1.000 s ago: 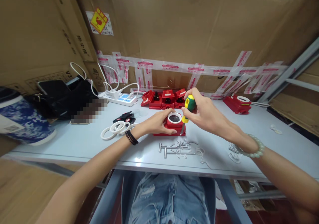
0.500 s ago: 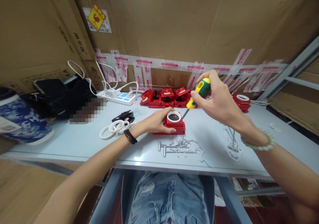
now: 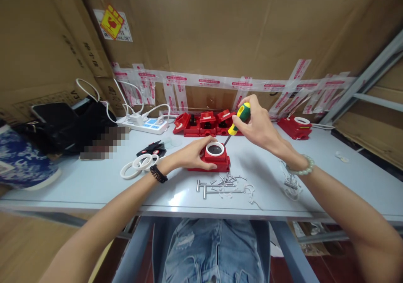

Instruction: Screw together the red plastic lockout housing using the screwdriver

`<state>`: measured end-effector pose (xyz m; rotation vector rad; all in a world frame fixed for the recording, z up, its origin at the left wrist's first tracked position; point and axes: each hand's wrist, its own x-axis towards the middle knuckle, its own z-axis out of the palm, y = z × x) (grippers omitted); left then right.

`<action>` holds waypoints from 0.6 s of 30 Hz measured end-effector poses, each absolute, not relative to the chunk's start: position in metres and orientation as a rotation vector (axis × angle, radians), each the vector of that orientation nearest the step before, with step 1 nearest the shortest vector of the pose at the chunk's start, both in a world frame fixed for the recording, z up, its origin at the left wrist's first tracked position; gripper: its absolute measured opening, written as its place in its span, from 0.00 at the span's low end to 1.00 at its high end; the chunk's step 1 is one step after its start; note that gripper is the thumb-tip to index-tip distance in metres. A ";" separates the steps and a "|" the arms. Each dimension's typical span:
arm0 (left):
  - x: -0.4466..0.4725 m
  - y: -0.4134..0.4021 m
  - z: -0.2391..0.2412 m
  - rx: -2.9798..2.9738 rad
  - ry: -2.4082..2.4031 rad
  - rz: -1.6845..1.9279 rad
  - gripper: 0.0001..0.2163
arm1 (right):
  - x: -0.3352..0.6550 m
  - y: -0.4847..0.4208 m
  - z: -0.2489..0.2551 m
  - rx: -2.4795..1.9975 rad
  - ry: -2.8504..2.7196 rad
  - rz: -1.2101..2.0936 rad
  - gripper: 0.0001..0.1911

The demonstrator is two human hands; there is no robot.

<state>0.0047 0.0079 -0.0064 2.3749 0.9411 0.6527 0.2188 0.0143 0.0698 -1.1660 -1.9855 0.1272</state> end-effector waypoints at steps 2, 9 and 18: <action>0.005 0.008 -0.006 2.374 0.936 0.663 0.28 | 0.218 0.014 0.071 -1.181 -1.985 0.143 0.13; 0.004 0.008 -0.007 2.374 0.926 0.666 0.27 | 0.217 0.015 0.072 -1.277 -1.969 0.105 0.14; 0.003 0.009 -0.009 2.382 0.925 0.675 0.29 | 0.213 0.006 0.076 -1.321 -1.992 0.050 0.12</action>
